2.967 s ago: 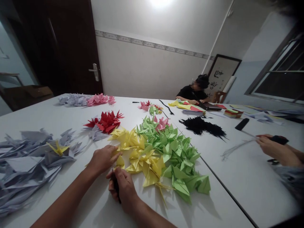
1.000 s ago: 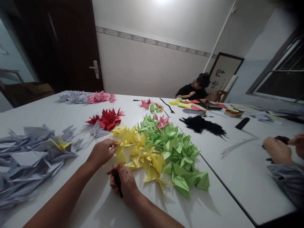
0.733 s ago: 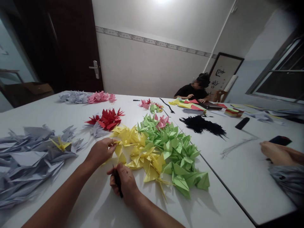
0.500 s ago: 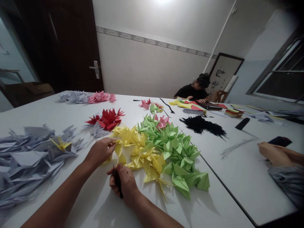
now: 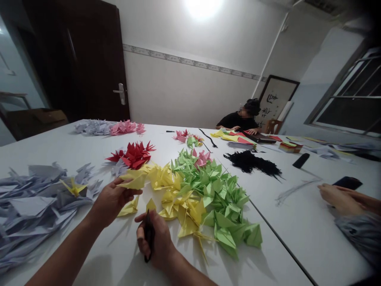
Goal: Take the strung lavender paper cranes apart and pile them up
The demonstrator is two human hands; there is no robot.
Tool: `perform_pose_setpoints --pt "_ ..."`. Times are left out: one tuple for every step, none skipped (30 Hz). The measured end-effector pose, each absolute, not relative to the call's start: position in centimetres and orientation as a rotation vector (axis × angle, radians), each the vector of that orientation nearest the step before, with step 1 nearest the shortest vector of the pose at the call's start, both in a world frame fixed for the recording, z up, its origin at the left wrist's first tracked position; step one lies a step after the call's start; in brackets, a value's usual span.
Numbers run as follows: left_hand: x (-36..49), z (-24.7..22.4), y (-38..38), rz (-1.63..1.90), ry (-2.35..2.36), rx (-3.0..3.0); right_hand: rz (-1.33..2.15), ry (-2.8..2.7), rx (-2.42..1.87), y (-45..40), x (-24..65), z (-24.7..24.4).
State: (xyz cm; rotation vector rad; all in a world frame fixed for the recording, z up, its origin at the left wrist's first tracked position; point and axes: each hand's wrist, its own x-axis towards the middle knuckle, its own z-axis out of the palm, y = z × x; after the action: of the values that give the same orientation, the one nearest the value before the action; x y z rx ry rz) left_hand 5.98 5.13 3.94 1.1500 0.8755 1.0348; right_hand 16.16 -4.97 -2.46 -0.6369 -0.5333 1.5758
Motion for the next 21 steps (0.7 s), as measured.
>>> perform_pose_setpoints --pt "5.7 3.5 4.4 1.008 0.861 1.089 1.564 -0.516 -0.628 -4.9 16.2 -2.5" --pt "5.4 2.9 3.7 0.966 0.857 1.075 1.553 -0.505 -0.625 -4.9 16.2 -2.5" --pt "5.1 2.3 3.0 0.942 0.864 1.089 1.545 -0.499 -0.628 -4.9 16.2 -2.5" --pt "4.8 1.7 2.4 0.921 0.876 1.124 1.539 -0.499 -0.636 -4.9 16.2 -2.5" --pt "4.6 1.2 1.9 0.922 0.889 1.166 1.536 -0.505 -0.646 -4.9 16.1 -2.5" --pt "4.4 0.8 1.5 0.94 0.9 1.209 1.534 -0.513 -0.658 -5.0 16.1 -2.5" --pt "4.3 0.4 1.3 0.965 0.906 1.252 1.527 -0.521 -0.673 -5.0 16.0 -2.4" --pt "4.3 0.2 1.2 0.996 0.907 1.292 1.518 -0.526 -0.693 -5.0 16.0 -2.4" --pt "4.2 0.0 1.2 1.018 0.907 1.329 1.51 -0.527 -0.719 -5.0 16.0 -2.4" --pt "4.1 0.0 1.3 1.032 0.908 1.361 1.5 -0.524 -0.745 -4.9 16.0 -2.4" --pt "4.1 0.0 1.4 1.038 0.909 1.387 1.487 -0.516 -0.769 -4.9 16.0 -2.4" --pt "4.0 0.0 1.5 1.047 0.912 1.404 1.474 -0.505 -0.788 -4.8 16.0 -2.5" --pt "3.9 0.1 1.6 1.062 0.915 1.414 1.461 -0.494 -0.802 -4.8 16.1 -2.5" --pt "3.8 0.1 1.7 1.084 0.918 1.418 1.45 -0.485 -0.81 -4.8 16.1 -2.5" --pt "3.7 0.2 1.7 1.104 0.919 1.421 1.441 -0.477 -0.813 -4.7 16.1 -2.6" --pt "3.7 0.2 1.7 1.12 0.915 1.427 1.439 -0.47 -0.817 -4.7 16.1 -2.6" --pt "3.7 0.2 1.7 1.128 0.907 1.439 1.444 -0.464 -0.822 -4.8 16.1 -2.6" --pt "3.7 0.2 1.6 1.127 0.892 1.46 1.452 -0.466 -0.827 -4.8 16.1 -2.7" --pt "3.7 0.2 1.5 1.112 0.87 1.487 1.459 -0.476 -0.83 -4.8 16.1 -2.7" --pt "3.8 0.2 1.3 1.093 0.843 1.517 1.461 -0.491 -0.834 -4.9 16.1 -2.7" --pt "3.9 0.1 1.1 1.073 0.815 1.545 1.457 -0.509 -0.837 -4.9 16.1 -2.7"
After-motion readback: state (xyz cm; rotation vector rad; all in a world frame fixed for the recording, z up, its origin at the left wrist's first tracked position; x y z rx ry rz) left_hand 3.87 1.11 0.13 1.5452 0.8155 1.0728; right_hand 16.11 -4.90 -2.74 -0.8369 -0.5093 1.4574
